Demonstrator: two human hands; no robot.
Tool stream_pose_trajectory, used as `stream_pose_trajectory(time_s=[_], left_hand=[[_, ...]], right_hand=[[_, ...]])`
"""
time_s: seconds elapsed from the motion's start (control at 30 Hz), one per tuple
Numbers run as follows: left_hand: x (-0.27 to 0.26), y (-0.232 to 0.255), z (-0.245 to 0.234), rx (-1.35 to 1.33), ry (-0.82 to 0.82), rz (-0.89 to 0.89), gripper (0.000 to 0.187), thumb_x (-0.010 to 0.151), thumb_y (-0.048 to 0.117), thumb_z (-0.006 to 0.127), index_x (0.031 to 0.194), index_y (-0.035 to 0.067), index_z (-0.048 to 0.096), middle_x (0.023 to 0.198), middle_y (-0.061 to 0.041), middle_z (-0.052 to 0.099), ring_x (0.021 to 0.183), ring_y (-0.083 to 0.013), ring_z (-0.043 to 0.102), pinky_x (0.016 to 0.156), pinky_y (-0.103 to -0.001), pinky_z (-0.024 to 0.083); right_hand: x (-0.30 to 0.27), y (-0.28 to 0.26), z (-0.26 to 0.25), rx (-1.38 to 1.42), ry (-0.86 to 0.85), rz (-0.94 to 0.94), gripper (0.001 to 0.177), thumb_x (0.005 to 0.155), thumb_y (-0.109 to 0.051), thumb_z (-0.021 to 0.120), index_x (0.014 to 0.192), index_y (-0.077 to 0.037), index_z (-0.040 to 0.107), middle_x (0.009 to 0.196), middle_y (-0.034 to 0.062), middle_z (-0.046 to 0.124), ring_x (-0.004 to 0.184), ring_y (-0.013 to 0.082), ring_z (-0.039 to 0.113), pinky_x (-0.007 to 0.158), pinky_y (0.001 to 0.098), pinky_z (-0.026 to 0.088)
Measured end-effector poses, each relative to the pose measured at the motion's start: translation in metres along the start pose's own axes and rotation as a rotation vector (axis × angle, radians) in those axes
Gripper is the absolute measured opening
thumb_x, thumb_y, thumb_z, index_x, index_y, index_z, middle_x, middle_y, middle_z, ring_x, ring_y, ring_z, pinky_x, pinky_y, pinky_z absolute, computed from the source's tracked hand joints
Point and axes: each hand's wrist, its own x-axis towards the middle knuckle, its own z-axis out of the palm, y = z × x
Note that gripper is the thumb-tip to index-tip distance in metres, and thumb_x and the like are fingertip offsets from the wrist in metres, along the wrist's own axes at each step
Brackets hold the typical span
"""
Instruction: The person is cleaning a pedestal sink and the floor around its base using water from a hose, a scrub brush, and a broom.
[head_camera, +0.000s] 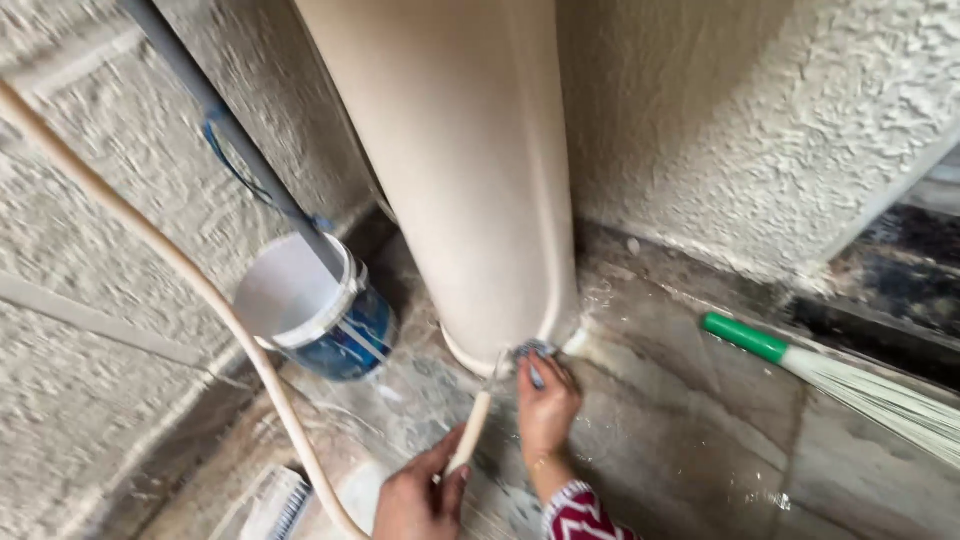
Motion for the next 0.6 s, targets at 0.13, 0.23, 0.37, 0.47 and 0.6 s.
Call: stream_pose_trajectory(time_s=[0.13, 0.23, 0.37, 0.47, 0.6], left_hand=[[0.000, 0.019, -0.008, 0.019, -0.039, -0.128, 0.054, 0.083, 0.019, 0.076, 0.135, 0.032, 0.070, 0.104, -0.013, 0.079, 0.084, -0.0279, 0.081, 0.080, -0.037, 0.062], [-0.006, 0.019, -0.010, 0.006, 0.006, -0.049, 0.054, 0.081, 0.015, 0.074, 0.134, 0.028, 0.070, 0.102, -0.016, 0.079, 0.089, -0.0302, 0.079, 0.079, -0.038, 0.061], [-0.015, 0.032, -0.016, -0.039, -0.007, -0.105, 0.053, 0.083, 0.015, 0.072, 0.134, 0.028, 0.071, 0.102, -0.014, 0.080, 0.086, -0.0280, 0.081, 0.079, -0.037, 0.062], [-0.009, 0.019, -0.006, -0.042, -0.040, -0.008, 0.057, 0.081, 0.014, 0.073, 0.136, 0.027, 0.069, 0.105, -0.014, 0.079, 0.086, -0.0287, 0.081, 0.081, -0.037, 0.061], [-0.011, 0.030, -0.007, -0.030, -0.067, -0.099, 0.056, 0.082, 0.016, 0.074, 0.136, 0.029, 0.068, 0.102, -0.013, 0.078, 0.081, -0.0282, 0.081, 0.078, -0.037, 0.061]], right_hand=[[0.007, 0.009, -0.006, 0.035, -0.116, -0.041, 0.012, 0.080, -0.011, 0.082, 0.091, -0.007, 0.080, 0.090, 0.0154, 0.076, 0.084, 0.0303, 0.073, 0.079, 0.0392, 0.058], [0.043, -0.006, -0.015, 0.037, -0.053, 0.096, 0.009, 0.083, -0.013, 0.083, 0.090, -0.008, 0.081, 0.086, 0.0144, 0.076, 0.077, 0.0291, 0.073, 0.072, 0.0390, 0.057], [0.054, -0.017, -0.010, 0.023, 0.174, -0.120, 0.018, 0.083, -0.011, 0.082, 0.099, -0.006, 0.078, 0.095, 0.0157, 0.076, 0.083, 0.0324, 0.071, 0.075, 0.0400, 0.056], [0.016, 0.019, 0.002, -0.027, 0.115, -0.252, 0.018, 0.080, -0.014, 0.082, 0.096, -0.010, 0.078, 0.093, 0.0136, 0.075, 0.086, 0.0315, 0.072, 0.081, 0.0408, 0.057], [0.048, -0.010, -0.014, -0.067, -0.167, 0.333, 0.018, 0.088, -0.024, 0.082, 0.102, -0.014, 0.079, 0.088, 0.0091, 0.076, 0.077, 0.0270, 0.072, 0.072, 0.0384, 0.058]])
